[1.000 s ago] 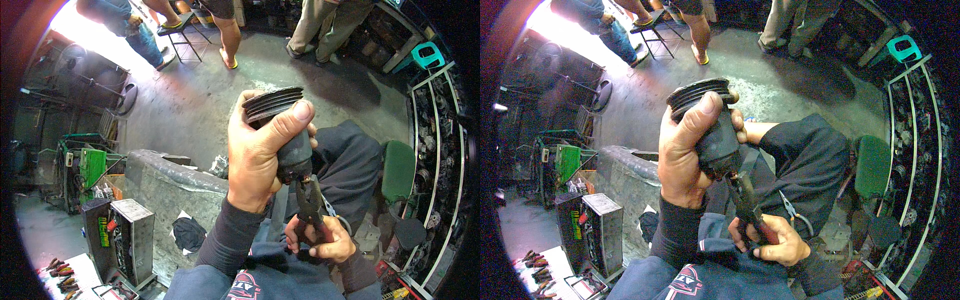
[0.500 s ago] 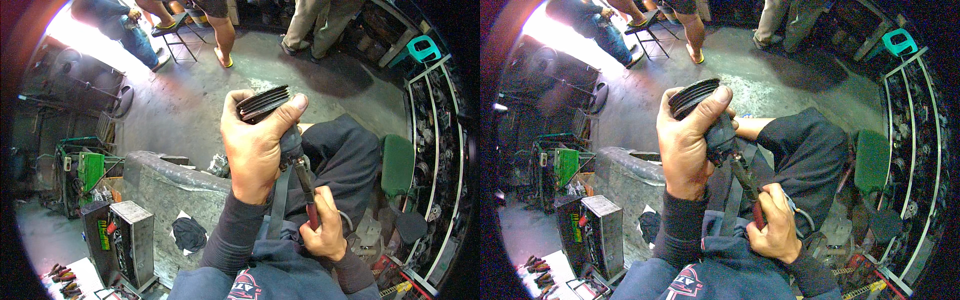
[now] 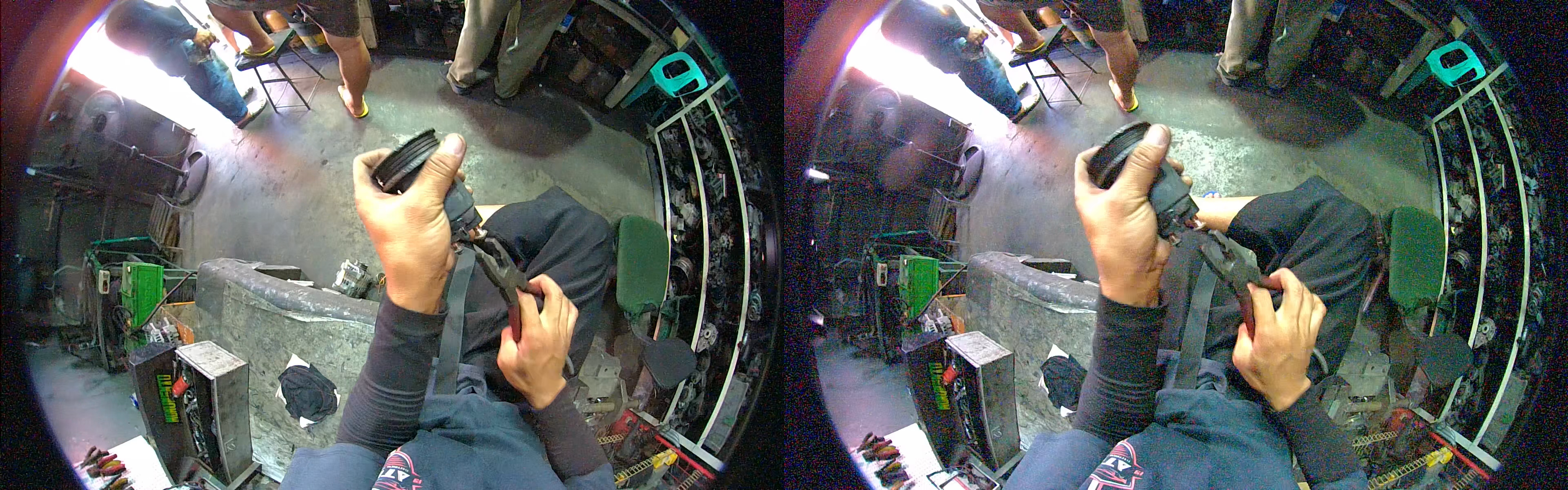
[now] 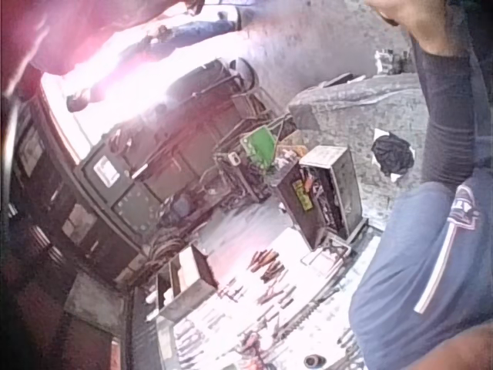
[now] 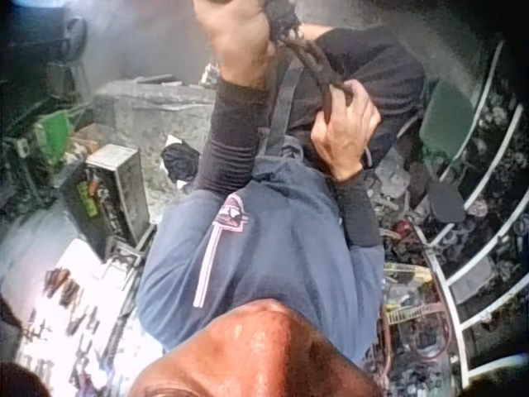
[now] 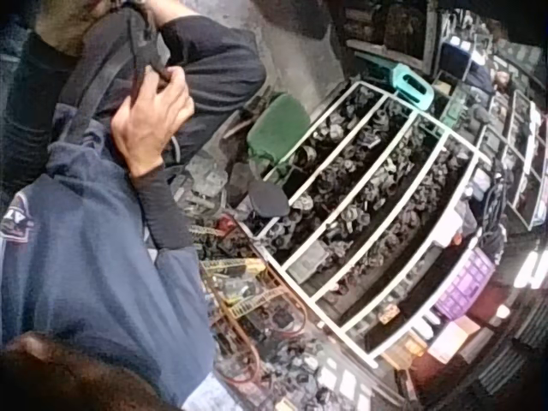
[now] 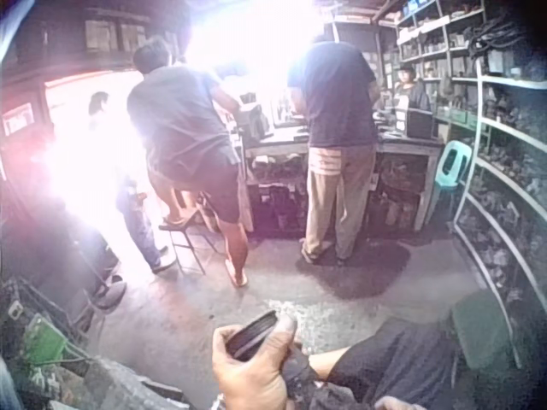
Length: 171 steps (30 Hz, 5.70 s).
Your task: The person sits with a small mechanical component on their lap and uses pliers to adjust or remove parts from the component. They rotate the object and repeatedly apply the pliers to different areas while seated.
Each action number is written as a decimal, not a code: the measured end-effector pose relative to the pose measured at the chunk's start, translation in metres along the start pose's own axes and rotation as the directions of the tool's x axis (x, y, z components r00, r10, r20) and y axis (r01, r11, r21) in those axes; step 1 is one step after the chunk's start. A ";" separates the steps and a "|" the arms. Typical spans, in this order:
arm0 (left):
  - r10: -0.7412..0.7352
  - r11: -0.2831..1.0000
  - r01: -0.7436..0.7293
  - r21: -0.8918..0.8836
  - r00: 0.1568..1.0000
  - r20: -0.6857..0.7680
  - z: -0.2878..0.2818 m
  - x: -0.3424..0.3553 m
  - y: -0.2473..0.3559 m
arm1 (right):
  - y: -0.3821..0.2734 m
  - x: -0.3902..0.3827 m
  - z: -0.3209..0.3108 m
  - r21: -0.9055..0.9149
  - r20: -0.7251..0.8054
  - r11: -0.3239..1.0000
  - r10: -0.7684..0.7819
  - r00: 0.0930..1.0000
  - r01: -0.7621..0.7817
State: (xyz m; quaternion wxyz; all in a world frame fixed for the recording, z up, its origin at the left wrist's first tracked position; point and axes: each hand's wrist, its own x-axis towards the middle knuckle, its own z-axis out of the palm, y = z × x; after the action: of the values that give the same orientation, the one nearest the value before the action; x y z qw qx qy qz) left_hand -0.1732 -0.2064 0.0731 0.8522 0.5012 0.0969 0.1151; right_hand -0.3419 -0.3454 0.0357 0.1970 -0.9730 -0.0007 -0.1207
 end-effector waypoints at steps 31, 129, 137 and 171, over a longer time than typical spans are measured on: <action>-0.277 0.798 0.486 -0.356 0.821 0.500 -0.003 -0.010 0.038 | 0.025 0.017 -0.052 0.528 0.569 -0.248 -0.607 0.555 -0.812; -0.061 0.998 0.060 -0.011 0.993 -0.104 0.003 -0.012 -0.032 | 0.030 0.004 -0.005 -0.329 -0.024 0.940 -0.099 0.995 0.086; -0.207 0.917 0.256 -0.305 0.961 0.184 0.002 -0.005 0.011 | 0.038 -0.012 -0.052 0.656 0.754 0.119 -0.164 0.637 -0.746; 0.078 0.992 -0.070 0.103 0.993 -0.083 0.008 -0.019 -0.004 | -0.004 0.001 -0.010 -0.097 -0.051 0.995 0.021 0.998 -0.026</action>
State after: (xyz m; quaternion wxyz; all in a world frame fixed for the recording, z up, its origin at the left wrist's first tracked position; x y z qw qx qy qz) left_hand -0.1893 -0.2202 0.0744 0.8161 0.5409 0.1209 0.1635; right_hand -0.3433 -0.3454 0.0461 0.1507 -0.9780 0.0214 -0.1425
